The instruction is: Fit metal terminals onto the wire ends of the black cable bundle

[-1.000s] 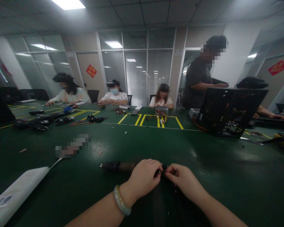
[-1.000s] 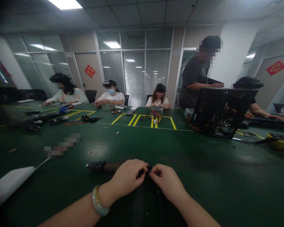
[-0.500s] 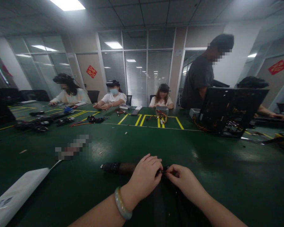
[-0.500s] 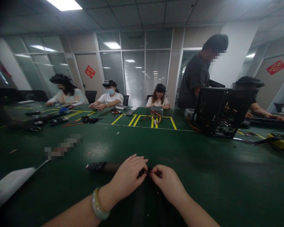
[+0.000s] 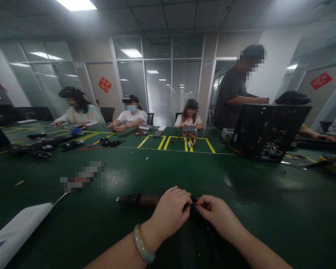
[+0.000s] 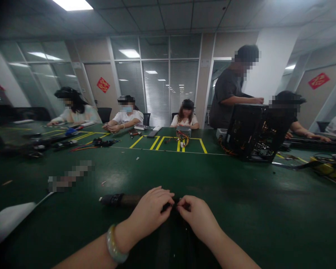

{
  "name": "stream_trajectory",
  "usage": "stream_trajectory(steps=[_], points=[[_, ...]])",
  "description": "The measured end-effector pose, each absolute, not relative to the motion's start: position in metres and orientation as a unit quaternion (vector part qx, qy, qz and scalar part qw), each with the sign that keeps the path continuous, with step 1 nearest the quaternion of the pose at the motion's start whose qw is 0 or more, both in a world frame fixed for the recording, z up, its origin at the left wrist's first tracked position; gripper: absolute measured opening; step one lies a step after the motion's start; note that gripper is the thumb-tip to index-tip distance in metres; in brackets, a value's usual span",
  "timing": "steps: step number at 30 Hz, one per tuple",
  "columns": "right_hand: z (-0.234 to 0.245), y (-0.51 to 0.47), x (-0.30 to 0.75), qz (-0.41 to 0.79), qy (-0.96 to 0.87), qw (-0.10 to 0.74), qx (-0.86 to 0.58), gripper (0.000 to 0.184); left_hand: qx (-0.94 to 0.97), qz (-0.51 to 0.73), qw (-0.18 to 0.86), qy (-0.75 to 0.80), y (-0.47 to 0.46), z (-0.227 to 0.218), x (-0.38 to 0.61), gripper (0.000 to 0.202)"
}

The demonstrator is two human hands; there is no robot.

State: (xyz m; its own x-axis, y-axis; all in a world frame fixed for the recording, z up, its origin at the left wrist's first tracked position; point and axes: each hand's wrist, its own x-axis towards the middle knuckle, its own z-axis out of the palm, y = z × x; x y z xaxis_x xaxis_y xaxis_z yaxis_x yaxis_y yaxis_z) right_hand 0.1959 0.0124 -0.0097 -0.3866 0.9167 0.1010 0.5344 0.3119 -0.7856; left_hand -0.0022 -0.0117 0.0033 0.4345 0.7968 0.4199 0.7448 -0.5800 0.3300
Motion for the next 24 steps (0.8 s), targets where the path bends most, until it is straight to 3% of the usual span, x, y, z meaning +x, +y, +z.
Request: stream_trajectory(steps=[14, 24], points=[[-0.0097, 0.011, 0.1915, 0.389, -0.733, 0.289, -0.477, 0.014, 0.834, 0.257, 0.061, 0.485, -0.0115, 0.004, -0.0019, 0.02], [-0.0129, 0.013, 0.1943, 0.37, -0.753, 0.269, -0.474, 0.015, 0.841, 0.238, 0.056, 0.482, -0.0113, 0.006, -0.0038, 0.011]])
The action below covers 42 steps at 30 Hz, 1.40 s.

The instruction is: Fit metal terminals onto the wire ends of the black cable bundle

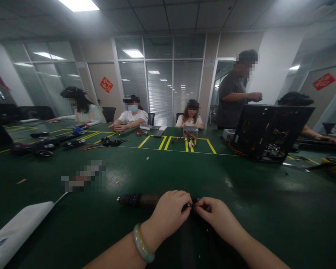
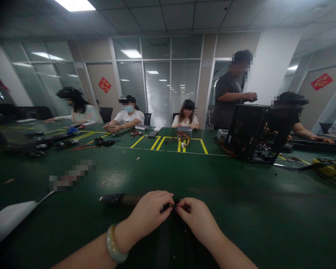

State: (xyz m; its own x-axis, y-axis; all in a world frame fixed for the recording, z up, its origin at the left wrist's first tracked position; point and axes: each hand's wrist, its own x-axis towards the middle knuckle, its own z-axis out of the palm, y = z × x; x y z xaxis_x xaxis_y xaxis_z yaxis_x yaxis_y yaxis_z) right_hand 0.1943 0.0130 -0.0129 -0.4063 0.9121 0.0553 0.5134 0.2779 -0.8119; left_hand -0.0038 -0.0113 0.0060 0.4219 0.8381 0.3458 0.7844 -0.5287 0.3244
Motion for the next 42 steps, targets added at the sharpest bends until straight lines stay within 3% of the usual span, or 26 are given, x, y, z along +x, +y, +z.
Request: stream_trajectory(steps=[42], points=[[-0.017, 0.013, 0.1928, 0.358, -0.756, 0.259, -0.483, 0.007, 0.844, 0.241, 0.056, 0.477, -0.0074, 0.005, -0.0028, 0.009]])
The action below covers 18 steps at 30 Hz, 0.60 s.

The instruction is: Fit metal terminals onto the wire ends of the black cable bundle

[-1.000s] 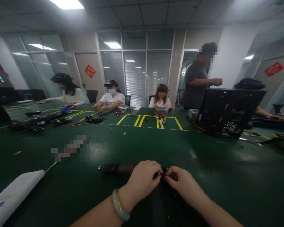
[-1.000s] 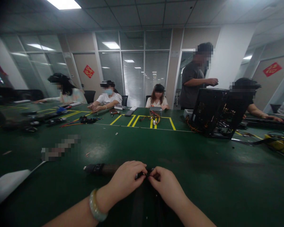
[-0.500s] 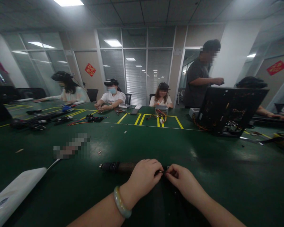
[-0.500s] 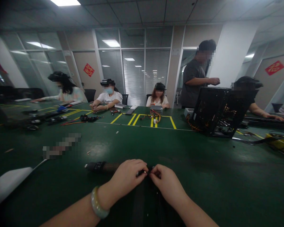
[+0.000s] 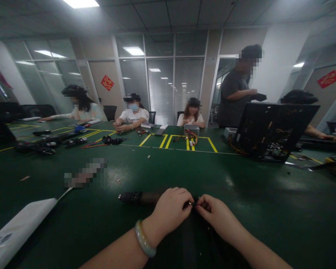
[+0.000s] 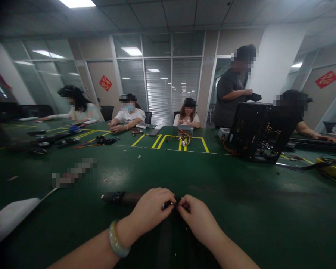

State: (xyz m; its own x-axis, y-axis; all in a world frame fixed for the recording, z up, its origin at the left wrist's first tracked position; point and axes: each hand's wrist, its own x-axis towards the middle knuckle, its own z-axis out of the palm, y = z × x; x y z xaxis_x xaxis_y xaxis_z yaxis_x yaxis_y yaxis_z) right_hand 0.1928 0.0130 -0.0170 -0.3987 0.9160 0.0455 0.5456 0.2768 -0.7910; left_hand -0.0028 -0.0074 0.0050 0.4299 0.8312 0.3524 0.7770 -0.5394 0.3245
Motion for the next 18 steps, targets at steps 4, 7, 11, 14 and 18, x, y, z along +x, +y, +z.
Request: stream_trajectory(steps=[4, 7, 11, 14, 18], points=[[-0.0191, 0.014, 0.1933, 0.37, -0.752, 0.255, -0.483, 0.008, 0.842, 0.237, 0.052, 0.483, -0.0067, 0.0034, -0.0028, 0.008], [-0.0186, 0.0139, 0.193, 0.377, -0.748, 0.255, -0.483, 0.009, 0.842, 0.237, 0.054, 0.481, -0.0071, 0.0036, -0.003, 0.008], [-0.0168, 0.0135, 0.1925, 0.38, -0.748, 0.257, -0.478, 0.01, 0.84, 0.241, 0.06, 0.483, -0.0082, 0.0047, -0.0036, 0.009], [-0.0163, 0.0134, 0.1927, 0.376, -0.75, 0.256, -0.479, 0.011, 0.838, 0.241, 0.064, 0.486, -0.0084, 0.0049, -0.0036, 0.009], [-0.0179, 0.0138, 0.1941, 0.368, -0.752, 0.254, -0.485, 0.012, 0.833, 0.238, 0.065, 0.495, -0.0082, 0.006, -0.0033, 0.011]])
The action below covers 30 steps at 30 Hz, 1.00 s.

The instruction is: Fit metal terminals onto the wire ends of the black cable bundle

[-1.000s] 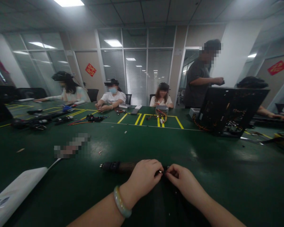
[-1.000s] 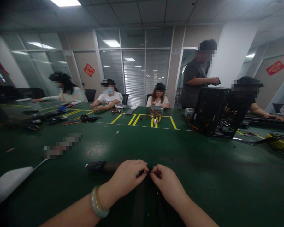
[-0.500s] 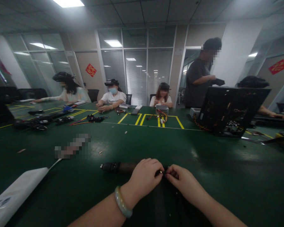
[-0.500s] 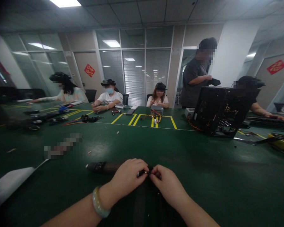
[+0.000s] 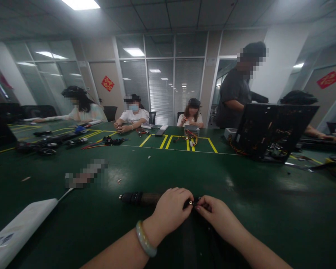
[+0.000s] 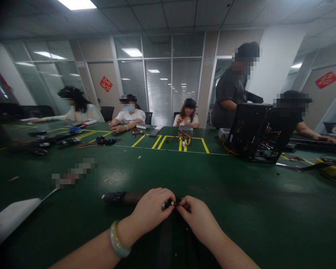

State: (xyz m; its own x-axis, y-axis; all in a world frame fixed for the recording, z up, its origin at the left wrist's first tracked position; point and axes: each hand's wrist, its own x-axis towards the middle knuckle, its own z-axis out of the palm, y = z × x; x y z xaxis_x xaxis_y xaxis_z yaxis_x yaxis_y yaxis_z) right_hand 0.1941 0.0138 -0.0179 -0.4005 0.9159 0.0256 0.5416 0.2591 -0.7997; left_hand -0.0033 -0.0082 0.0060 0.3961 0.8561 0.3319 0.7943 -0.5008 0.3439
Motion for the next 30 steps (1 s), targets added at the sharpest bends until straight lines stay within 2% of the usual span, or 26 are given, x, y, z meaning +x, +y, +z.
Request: stream_trajectory(steps=[30], points=[[-0.0211, 0.0177, 0.1949, 0.355, -0.753, 0.261, -0.488, 0.013, 0.841, 0.212, 0.036, 0.495, -0.0088, 0.0078, -0.0012, 0.005]])
